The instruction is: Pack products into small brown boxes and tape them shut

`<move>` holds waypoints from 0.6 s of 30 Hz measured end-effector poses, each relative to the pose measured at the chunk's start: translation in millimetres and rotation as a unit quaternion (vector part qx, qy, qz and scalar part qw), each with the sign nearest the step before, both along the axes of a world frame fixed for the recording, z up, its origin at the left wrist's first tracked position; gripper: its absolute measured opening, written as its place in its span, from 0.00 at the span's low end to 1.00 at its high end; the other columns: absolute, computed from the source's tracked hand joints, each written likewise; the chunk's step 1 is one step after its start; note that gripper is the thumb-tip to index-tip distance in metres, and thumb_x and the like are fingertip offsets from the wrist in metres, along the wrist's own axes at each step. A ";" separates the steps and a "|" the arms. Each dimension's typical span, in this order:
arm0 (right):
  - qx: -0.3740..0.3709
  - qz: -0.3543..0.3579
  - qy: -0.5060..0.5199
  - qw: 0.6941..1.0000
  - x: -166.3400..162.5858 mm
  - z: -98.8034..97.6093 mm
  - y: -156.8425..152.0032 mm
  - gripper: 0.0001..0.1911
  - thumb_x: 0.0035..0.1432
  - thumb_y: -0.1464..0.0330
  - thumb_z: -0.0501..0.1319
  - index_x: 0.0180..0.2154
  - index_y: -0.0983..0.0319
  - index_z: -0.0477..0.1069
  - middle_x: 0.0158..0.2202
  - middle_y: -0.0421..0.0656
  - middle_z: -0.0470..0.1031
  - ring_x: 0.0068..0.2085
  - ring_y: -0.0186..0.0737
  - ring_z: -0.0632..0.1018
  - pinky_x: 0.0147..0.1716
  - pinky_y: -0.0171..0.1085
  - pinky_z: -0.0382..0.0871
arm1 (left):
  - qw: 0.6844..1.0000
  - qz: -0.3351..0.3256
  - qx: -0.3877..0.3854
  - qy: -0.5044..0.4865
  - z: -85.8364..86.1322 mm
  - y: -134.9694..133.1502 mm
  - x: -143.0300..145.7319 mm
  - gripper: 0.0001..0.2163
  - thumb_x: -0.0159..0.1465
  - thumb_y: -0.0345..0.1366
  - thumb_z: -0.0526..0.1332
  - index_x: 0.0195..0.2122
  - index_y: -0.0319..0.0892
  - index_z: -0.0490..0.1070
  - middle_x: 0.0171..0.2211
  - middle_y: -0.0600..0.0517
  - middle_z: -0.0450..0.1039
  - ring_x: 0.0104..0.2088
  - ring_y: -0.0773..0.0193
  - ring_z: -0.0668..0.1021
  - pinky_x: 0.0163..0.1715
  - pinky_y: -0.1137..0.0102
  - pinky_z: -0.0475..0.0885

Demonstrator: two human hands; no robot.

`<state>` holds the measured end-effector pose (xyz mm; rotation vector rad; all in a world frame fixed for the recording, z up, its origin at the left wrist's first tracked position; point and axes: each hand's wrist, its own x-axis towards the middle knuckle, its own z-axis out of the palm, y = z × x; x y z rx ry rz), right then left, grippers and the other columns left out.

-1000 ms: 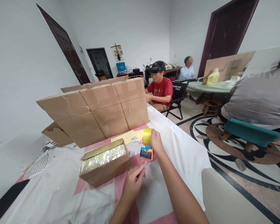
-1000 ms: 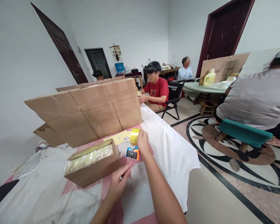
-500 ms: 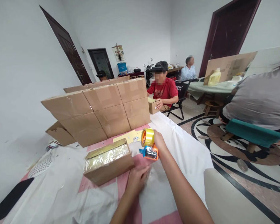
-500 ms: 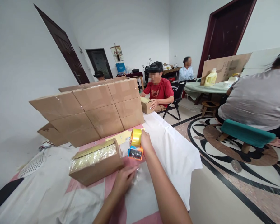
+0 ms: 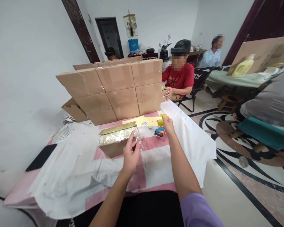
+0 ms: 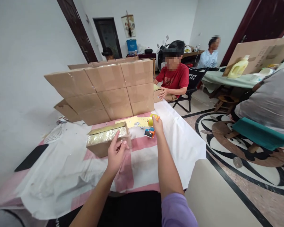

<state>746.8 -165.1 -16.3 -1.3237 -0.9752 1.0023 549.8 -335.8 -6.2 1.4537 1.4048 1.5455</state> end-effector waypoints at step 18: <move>0.278 0.308 -0.304 0.858 -82.9 69.3 -118.8 0.02 0.57 0.66 0.67 0.32 0.57 0.79 0.53 0.45 0.70 0.57 0.51 0.66 0.59 0.51 0.59 | 0.985 0.030 0.031 0.166 0.6 -28.9 -54.3 0.25 0.71 0.41 0.54 0.69 0.42 0.59 0.26 0.58 0.70 0.27 0.68 0.71 0.33 0.74 0.66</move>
